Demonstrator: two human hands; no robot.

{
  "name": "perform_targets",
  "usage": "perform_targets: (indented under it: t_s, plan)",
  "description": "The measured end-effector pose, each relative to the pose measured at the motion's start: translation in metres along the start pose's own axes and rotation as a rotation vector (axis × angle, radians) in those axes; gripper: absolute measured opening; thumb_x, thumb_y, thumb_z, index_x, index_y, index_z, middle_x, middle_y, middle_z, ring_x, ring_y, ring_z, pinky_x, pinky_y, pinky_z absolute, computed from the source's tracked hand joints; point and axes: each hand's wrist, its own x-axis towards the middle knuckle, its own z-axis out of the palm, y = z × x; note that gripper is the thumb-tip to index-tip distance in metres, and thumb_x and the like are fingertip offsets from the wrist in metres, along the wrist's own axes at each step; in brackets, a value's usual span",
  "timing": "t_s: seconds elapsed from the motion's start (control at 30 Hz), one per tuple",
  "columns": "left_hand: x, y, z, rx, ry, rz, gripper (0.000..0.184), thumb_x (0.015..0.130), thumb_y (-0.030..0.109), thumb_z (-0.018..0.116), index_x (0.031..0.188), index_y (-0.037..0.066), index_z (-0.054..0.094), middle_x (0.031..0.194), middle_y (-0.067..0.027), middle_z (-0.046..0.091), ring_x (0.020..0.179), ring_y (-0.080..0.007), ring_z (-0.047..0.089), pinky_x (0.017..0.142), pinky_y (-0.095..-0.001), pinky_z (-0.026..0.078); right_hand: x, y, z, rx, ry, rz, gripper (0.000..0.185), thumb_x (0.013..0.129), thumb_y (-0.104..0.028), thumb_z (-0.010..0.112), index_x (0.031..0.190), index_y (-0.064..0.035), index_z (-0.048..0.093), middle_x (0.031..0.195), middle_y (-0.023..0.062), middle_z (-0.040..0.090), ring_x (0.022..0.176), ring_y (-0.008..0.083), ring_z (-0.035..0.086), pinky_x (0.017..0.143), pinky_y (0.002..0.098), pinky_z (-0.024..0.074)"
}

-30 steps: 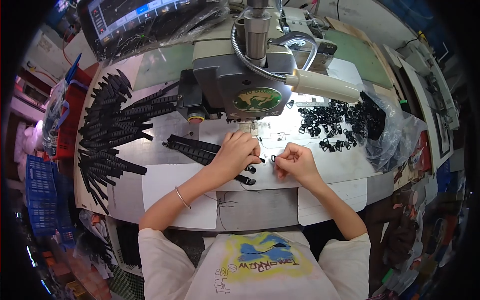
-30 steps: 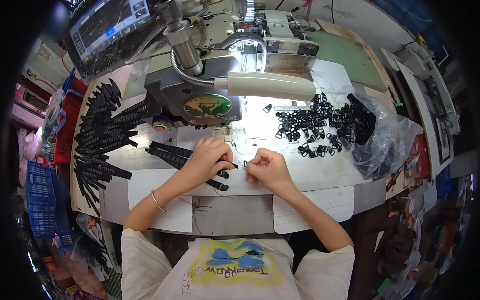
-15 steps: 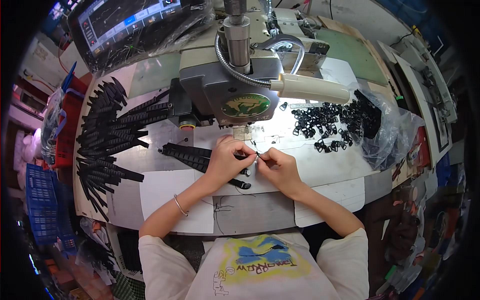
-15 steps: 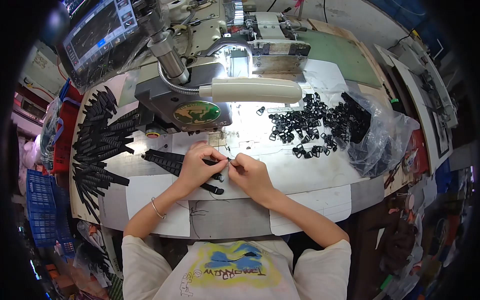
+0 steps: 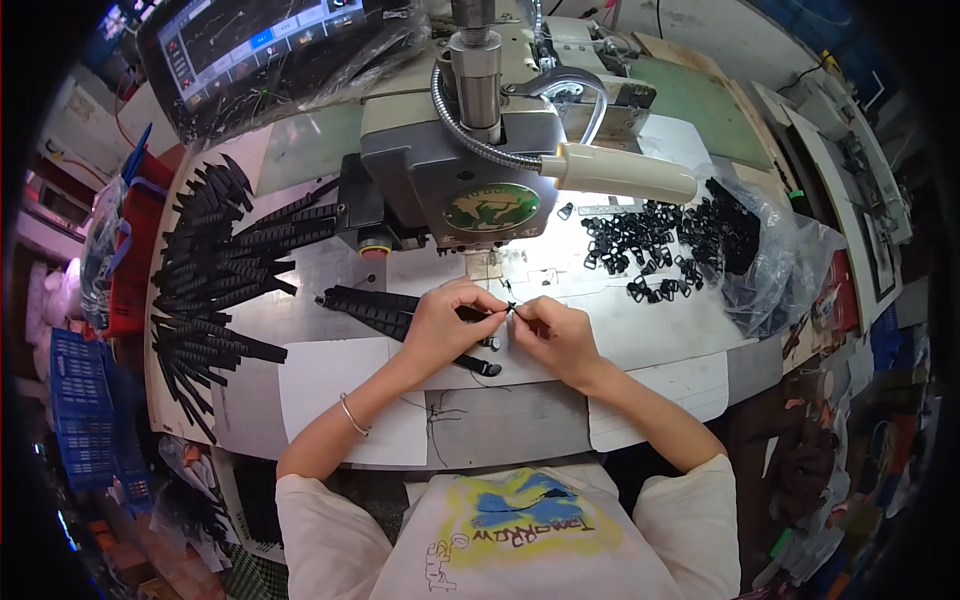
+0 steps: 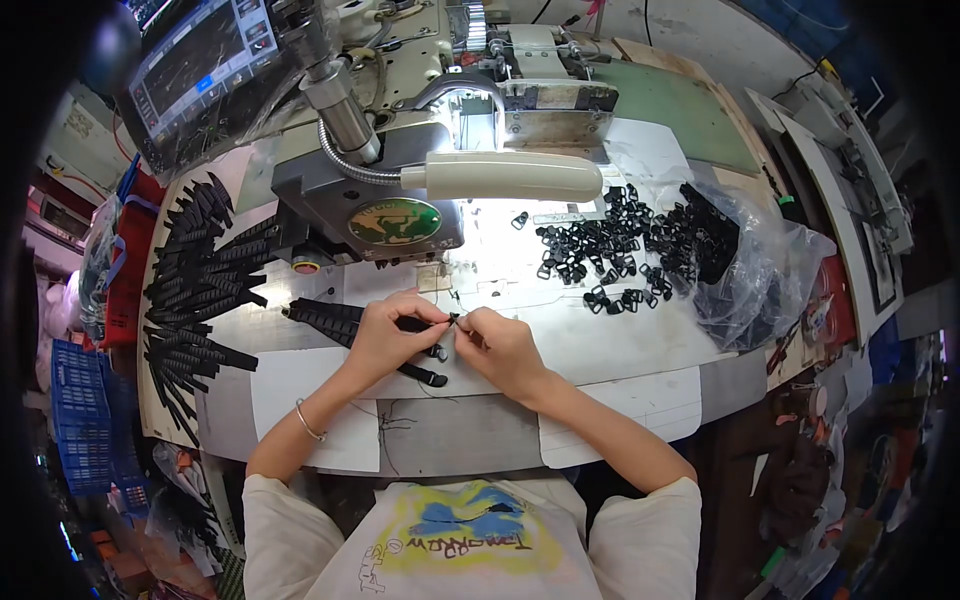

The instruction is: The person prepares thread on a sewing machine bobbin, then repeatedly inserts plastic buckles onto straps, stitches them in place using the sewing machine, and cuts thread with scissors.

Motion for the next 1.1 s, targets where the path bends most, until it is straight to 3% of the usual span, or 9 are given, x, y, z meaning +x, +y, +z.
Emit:
perform_targets:
  t_s: [0.17, 0.27, 0.37, 0.47, 0.67, 0.83, 0.9, 1.0, 1.1]
  plan:
    - [-0.009, 0.005, 0.003, -0.011, 0.067, -0.02, 0.016, 0.072, 0.004, 0.068, 0.087, 0.002, 0.061, 0.082, -0.0056, 0.064, 0.068, -0.0109, 0.059, 0.075, -0.031, 0.049, -0.001, 0.009, 0.004, 0.006, -0.051, -0.1, 0.012, 0.076, -0.004, 0.063, 0.086, 0.0009, 0.059, 0.068, 0.0115, 0.06, 0.056, 0.0153, 0.058, 0.053, 0.0249, 0.0467]
    - [-0.009, 0.003, 0.003, -0.005, 0.082, 0.058, 0.022, 0.072, 0.008, 0.069, 0.09, 0.003, 0.057, 0.081, -0.0047, 0.062, 0.072, -0.0157, 0.059, 0.086, -0.0349, 0.044, 0.004, 0.005, -0.004, 0.036, -0.051, -0.083, 0.015, 0.079, -0.005, 0.061, 0.092, 0.0025, 0.061, 0.07, 0.0101, 0.062, 0.058, 0.0123, 0.059, 0.054, 0.0236, 0.0469]
    - [0.0, 0.001, -0.005, 0.256, 0.023, 0.398, 0.017, 0.072, 0.012, 0.068, 0.084, 0.005, 0.057, 0.075, -0.005, 0.057, 0.079, -0.0221, 0.057, 0.085, -0.0321, 0.044, 0.002, 0.005, -0.006, 0.385, -0.186, 0.168, 0.015, 0.081, -0.005, 0.06, 0.094, 0.0034, 0.062, 0.074, 0.0075, 0.064, 0.059, 0.0091, 0.058, 0.054, 0.0228, 0.0468]
    - [0.003, -0.011, -0.016, 0.246, -0.127, 0.345, 0.017, 0.072, 0.016, 0.068, 0.08, 0.006, 0.058, 0.074, -0.0049, 0.056, 0.081, -0.0251, 0.054, 0.094, -0.0381, 0.037, 0.007, 0.003, -0.01, 0.525, -0.264, 0.265, 0.013, 0.083, -0.005, 0.058, 0.091, 0.0039, 0.062, 0.073, 0.0039, 0.063, 0.061, 0.0067, 0.057, 0.053, 0.0218, 0.0461]
    - [0.006, -0.014, -0.019, 0.204, -0.1, 0.346, 0.017, 0.073, 0.018, 0.068, 0.08, 0.007, 0.057, 0.079, -0.0034, 0.059, 0.076, -0.0229, 0.056, 0.095, -0.0402, 0.037, 0.033, -0.001, -0.016, 0.456, -0.369, 0.408, 0.014, 0.082, -0.01, 0.061, 0.086, 0.0026, 0.063, 0.067, 0.0036, 0.061, 0.054, 0.0049, 0.053, 0.049, 0.0193, 0.0427]
    - [0.011, -0.033, -0.016, 0.596, 0.109, 0.555, 0.021, 0.074, 0.009, 0.061, 0.094, 0.009, 0.057, 0.092, -0.0051, 0.061, 0.083, -0.0225, 0.059, 0.093, -0.04, 0.041, 0.069, 0.027, -0.009, 0.805, -0.265, 0.582, 0.008, 0.081, -0.004, 0.056, 0.077, 0.0032, 0.058, 0.061, 0.0074, 0.059, 0.04, 0.0086, 0.05, 0.036, 0.0208, 0.0411]
    - [0.015, -0.03, -0.018, 0.722, 0.148, 0.594, 0.027, 0.073, 0.003, 0.056, 0.098, 0.009, 0.059, 0.095, -0.0069, 0.061, 0.088, -0.023, 0.06, 0.093, -0.0404, 0.043, 0.083, 0.033, -0.008, 0.701, -0.252, 0.585, 0.01, 0.079, -0.002, 0.055, 0.072, 0.0039, 0.058, 0.058, 0.008, 0.059, 0.037, 0.0092, 0.049, 0.033, 0.0217, 0.0395]
    - [0.02, -0.042, -0.013, 0.724, 0.175, 0.524, 0.025, 0.075, 0.005, 0.055, 0.098, 0.01, 0.064, 0.101, -0.0077, 0.061, 0.091, -0.0257, 0.058, 0.086, -0.0388, 0.044, 0.095, 0.029, -0.01, 0.517, -0.288, 0.585, 0.014, 0.078, -0.003, 0.054, 0.066, 0.0036, 0.059, 0.057, 0.0089, 0.06, 0.036, 0.0092, 0.049, 0.033, 0.0216, 0.0393]
    - [0.021, -0.045, -0.011, 0.736, 0.129, 0.46, 0.029, 0.073, -0.001, 0.054, 0.098, 0.01, 0.063, 0.101, -0.0126, 0.057, 0.099, -0.0317, 0.054, 0.09, -0.0417, 0.043, 0.1, 0.028, -0.012, 0.419, -0.321, 0.608, 0.016, 0.078, -0.004, 0.054, 0.065, 0.0027, 0.06, 0.056, 0.0091, 0.06, 0.037, 0.0093, 0.049, 0.033, 0.0221, 0.039]
